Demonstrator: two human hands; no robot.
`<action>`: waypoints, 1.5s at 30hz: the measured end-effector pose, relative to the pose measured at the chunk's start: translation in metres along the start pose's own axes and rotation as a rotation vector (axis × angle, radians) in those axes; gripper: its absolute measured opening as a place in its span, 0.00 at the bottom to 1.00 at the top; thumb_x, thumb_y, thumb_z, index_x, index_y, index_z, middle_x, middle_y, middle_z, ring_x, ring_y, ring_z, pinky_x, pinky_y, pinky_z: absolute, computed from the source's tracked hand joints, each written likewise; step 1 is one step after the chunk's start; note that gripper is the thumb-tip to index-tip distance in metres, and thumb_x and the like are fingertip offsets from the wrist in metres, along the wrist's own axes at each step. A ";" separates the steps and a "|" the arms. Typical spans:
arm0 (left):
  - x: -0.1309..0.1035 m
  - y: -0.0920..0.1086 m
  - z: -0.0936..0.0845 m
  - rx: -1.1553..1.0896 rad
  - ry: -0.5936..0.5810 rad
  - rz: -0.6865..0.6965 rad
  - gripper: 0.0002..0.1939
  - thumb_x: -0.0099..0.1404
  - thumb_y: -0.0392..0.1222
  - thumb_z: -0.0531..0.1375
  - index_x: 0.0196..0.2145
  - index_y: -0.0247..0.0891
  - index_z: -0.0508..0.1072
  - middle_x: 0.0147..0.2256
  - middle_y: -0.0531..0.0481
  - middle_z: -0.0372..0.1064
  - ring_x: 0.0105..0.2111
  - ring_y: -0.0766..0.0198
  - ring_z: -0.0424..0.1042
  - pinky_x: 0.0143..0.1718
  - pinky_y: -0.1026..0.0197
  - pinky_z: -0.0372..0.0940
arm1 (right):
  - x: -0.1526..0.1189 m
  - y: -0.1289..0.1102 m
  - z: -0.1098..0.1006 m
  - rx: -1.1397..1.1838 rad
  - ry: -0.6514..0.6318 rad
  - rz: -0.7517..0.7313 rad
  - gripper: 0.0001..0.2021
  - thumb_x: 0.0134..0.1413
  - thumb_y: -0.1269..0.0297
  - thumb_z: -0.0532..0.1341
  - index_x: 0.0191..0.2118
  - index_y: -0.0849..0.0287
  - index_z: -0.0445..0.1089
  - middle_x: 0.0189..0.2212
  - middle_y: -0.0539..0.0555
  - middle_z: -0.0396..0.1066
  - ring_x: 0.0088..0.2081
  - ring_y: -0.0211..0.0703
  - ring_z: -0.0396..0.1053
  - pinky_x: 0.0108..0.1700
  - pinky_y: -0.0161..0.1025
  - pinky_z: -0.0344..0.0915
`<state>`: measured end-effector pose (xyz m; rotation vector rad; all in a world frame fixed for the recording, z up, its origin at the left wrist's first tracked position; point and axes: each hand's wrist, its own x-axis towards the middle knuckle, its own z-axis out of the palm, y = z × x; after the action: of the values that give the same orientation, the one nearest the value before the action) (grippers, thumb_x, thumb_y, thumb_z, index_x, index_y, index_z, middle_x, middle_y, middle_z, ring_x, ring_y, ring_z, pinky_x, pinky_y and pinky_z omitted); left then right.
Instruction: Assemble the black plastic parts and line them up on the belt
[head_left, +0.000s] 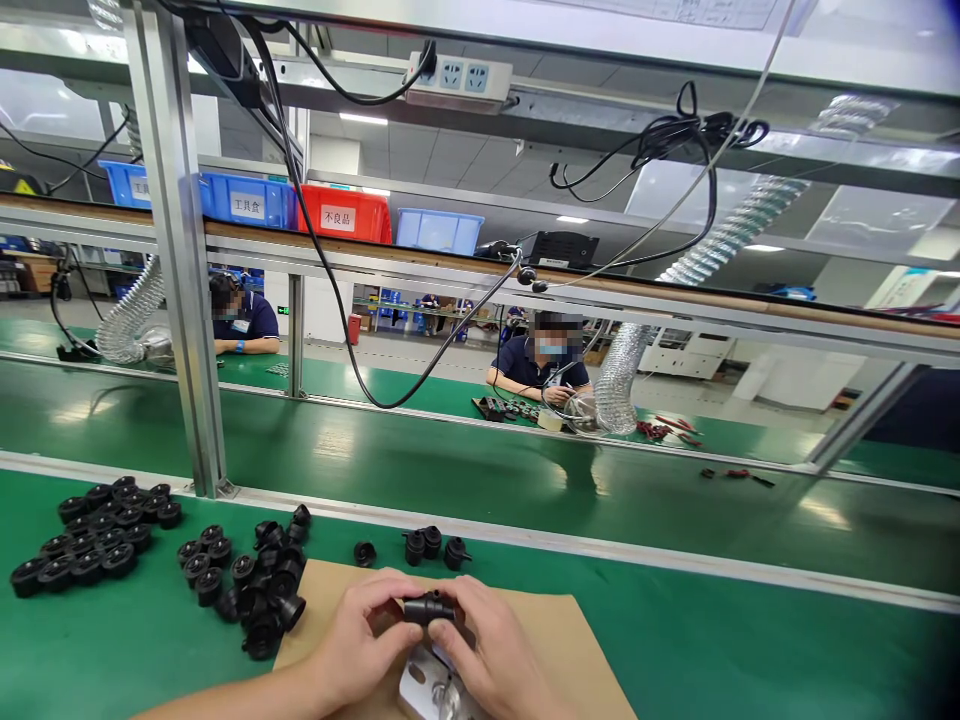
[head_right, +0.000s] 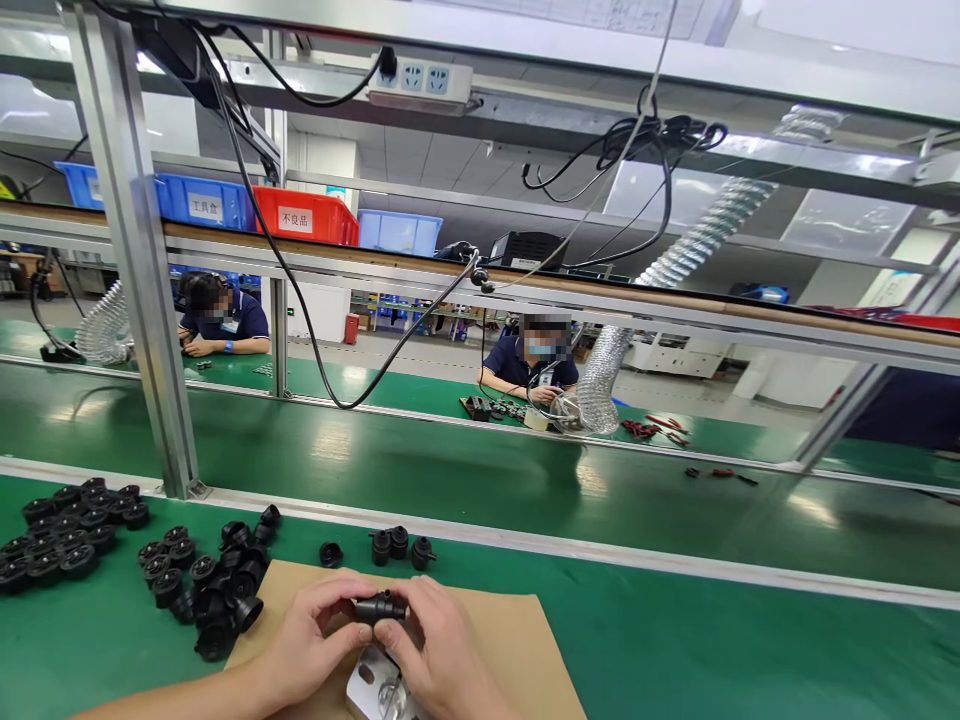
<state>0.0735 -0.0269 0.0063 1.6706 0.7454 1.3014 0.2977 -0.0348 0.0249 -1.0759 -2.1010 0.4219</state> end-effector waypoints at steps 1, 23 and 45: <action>0.000 0.001 0.000 -0.024 -0.006 -0.015 0.16 0.64 0.37 0.71 0.49 0.43 0.84 0.49 0.42 0.81 0.50 0.49 0.79 0.52 0.53 0.75 | 0.000 0.002 0.000 0.020 0.017 -0.016 0.16 0.66 0.58 0.63 0.56 0.54 0.69 0.44 0.58 0.76 0.42 0.52 0.74 0.45 0.45 0.72; 0.001 -0.003 -0.001 0.016 0.022 0.052 0.16 0.64 0.38 0.73 0.50 0.48 0.84 0.48 0.45 0.83 0.49 0.51 0.81 0.52 0.53 0.76 | -0.001 -0.005 -0.004 0.188 -0.076 -0.015 0.14 0.68 0.60 0.60 0.57 0.51 0.70 0.48 0.57 0.74 0.45 0.50 0.72 0.47 0.43 0.70; 0.000 0.001 -0.003 0.224 0.050 0.067 0.12 0.71 0.38 0.64 0.50 0.47 0.83 0.49 0.44 0.82 0.50 0.51 0.80 0.55 0.51 0.75 | -0.002 0.005 0.014 0.283 0.006 0.154 0.15 0.68 0.58 0.61 0.57 0.53 0.72 0.45 0.57 0.74 0.37 0.47 0.70 0.41 0.42 0.69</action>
<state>0.0706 -0.0263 0.0077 1.8596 0.8992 1.3507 0.2913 -0.0332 0.0118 -1.0703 -1.8898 0.7645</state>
